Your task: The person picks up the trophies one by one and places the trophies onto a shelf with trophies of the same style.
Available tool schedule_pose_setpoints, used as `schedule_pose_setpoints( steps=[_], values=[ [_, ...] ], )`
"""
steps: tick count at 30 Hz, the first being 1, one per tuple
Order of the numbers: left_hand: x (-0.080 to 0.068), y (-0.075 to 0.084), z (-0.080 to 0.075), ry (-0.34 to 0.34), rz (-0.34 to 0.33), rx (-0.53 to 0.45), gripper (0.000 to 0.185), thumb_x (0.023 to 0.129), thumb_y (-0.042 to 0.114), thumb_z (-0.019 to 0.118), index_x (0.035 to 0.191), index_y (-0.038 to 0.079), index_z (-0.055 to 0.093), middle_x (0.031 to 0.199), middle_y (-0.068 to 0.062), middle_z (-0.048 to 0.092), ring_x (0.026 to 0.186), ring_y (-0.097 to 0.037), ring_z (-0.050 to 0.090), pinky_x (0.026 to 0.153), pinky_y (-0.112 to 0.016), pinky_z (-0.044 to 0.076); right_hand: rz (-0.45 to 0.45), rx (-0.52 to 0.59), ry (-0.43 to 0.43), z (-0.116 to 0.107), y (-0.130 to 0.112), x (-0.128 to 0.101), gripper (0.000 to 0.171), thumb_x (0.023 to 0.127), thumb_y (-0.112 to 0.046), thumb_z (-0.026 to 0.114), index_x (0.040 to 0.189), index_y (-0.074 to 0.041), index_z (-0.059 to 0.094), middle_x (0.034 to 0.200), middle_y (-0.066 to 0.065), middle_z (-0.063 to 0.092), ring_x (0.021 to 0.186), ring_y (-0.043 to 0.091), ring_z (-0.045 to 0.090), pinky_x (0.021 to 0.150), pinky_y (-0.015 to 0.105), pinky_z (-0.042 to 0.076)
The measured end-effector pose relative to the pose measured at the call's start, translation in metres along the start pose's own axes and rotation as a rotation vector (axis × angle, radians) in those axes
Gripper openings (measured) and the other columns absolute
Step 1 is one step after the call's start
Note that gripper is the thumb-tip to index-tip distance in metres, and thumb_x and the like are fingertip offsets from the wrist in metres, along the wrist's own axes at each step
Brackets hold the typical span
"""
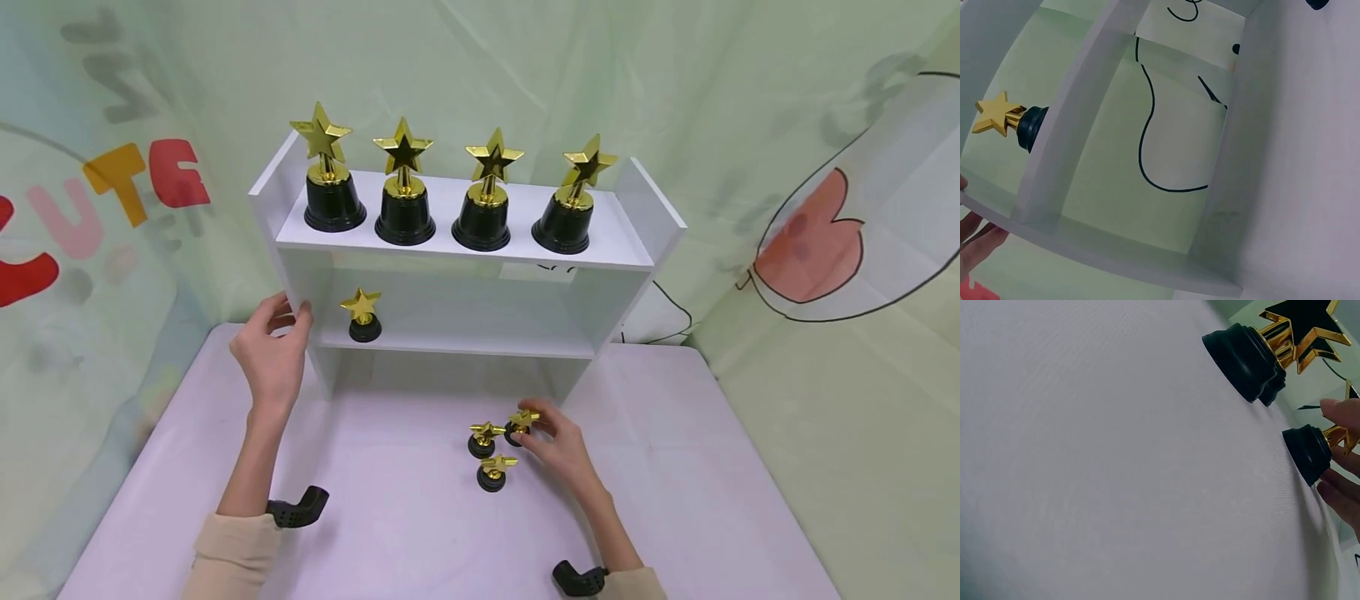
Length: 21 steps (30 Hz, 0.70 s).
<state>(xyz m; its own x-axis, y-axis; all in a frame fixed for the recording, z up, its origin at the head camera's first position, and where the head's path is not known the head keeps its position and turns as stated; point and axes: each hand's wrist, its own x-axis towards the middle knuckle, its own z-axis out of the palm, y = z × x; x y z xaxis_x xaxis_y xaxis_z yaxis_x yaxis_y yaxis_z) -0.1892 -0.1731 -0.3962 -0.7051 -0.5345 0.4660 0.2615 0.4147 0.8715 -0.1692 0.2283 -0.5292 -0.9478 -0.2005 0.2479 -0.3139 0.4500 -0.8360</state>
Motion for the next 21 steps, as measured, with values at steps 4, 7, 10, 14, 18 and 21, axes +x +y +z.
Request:
schedule_pose_setpoints(
  steps=[4, 7, 10, 14, 18, 21],
  values=[
    [-0.0006, 0.0006, 0.0, 0.0, 0.0, 0.004, 0.03, 0.098, 0.02, 0.069, 0.123, 0.005, 0.074, 0.108, -0.016, 0.075, 0.083, 0.001, 0.06, 0.071, -0.01, 0.048, 0.032, 0.01, -0.002, 0.0023, -0.0009, -0.0003, 0.048, 0.081, 0.007, 0.081, 0.126, -0.001, 0.066, 0.125, 0.018, 0.069, 0.112, 0.038, 0.069, 0.099, 0.047, 0.055],
    [-0.0008, 0.0008, -0.0002, 0.001, 0.0, 0.004, 0.03, 0.097, 0.02, 0.069, 0.123, 0.006, 0.074, 0.108, -0.016, 0.075, 0.083, 0.001, 0.06, 0.072, -0.01, 0.048, 0.08, -0.002, 0.008, 0.0038, -0.0022, -0.0009, 0.047, 0.081, 0.007, 0.081, 0.126, -0.002, 0.066, 0.124, 0.017, 0.069, 0.113, 0.037, 0.069, 0.1, 0.044, 0.055],
    [-0.001, 0.0005, -0.0002, -0.002, 0.006, 0.002, 0.03, 0.097, 0.019, 0.069, 0.123, 0.005, 0.074, 0.108, -0.017, 0.075, 0.083, 0.001, 0.06, 0.072, -0.009, 0.048, 0.127, -0.051, 0.033, 0.0052, -0.0039, -0.0021, 0.043, 0.082, 0.004, 0.082, 0.122, -0.003, 0.068, 0.12, 0.014, 0.071, 0.111, 0.035, 0.07, 0.099, 0.042, 0.056],
    [-0.0012, -0.0001, -0.0003, -0.003, 0.012, 0.001, 0.03, 0.097, 0.019, 0.069, 0.123, 0.004, 0.074, 0.108, -0.017, 0.075, 0.083, 0.002, 0.06, 0.072, -0.009, 0.048, 0.152, -0.109, 0.062, 0.0055, -0.0052, -0.0044, 0.037, 0.081, 0.001, 0.083, 0.116, -0.003, 0.069, 0.113, 0.012, 0.073, 0.107, 0.033, 0.072, 0.096, 0.041, 0.057],
    [-0.0014, 0.0003, -0.0004, -0.001, 0.011, -0.006, 0.029, 0.097, 0.018, 0.069, 0.122, 0.004, 0.075, 0.108, -0.018, 0.075, 0.083, 0.003, 0.06, 0.071, -0.009, 0.048, 0.131, -0.106, 0.075, 0.0044, -0.0034, -0.0074, 0.036, 0.081, 0.002, 0.083, 0.114, -0.002, 0.07, 0.11, 0.012, 0.074, 0.104, 0.033, 0.073, 0.095, 0.039, 0.058],
    [-0.0014, 0.0005, -0.0006, -0.001, 0.009, -0.008, 0.029, 0.097, 0.019, 0.069, 0.122, 0.004, 0.075, 0.108, -0.018, 0.075, 0.083, 0.003, 0.06, 0.072, -0.009, 0.048, 0.118, -0.092, 0.083, 0.0035, -0.0012, -0.0087, 0.033, 0.081, 0.004, 0.082, 0.112, -0.003, 0.071, 0.109, 0.012, 0.075, 0.102, 0.032, 0.073, 0.093, 0.035, 0.058]
  ],
)
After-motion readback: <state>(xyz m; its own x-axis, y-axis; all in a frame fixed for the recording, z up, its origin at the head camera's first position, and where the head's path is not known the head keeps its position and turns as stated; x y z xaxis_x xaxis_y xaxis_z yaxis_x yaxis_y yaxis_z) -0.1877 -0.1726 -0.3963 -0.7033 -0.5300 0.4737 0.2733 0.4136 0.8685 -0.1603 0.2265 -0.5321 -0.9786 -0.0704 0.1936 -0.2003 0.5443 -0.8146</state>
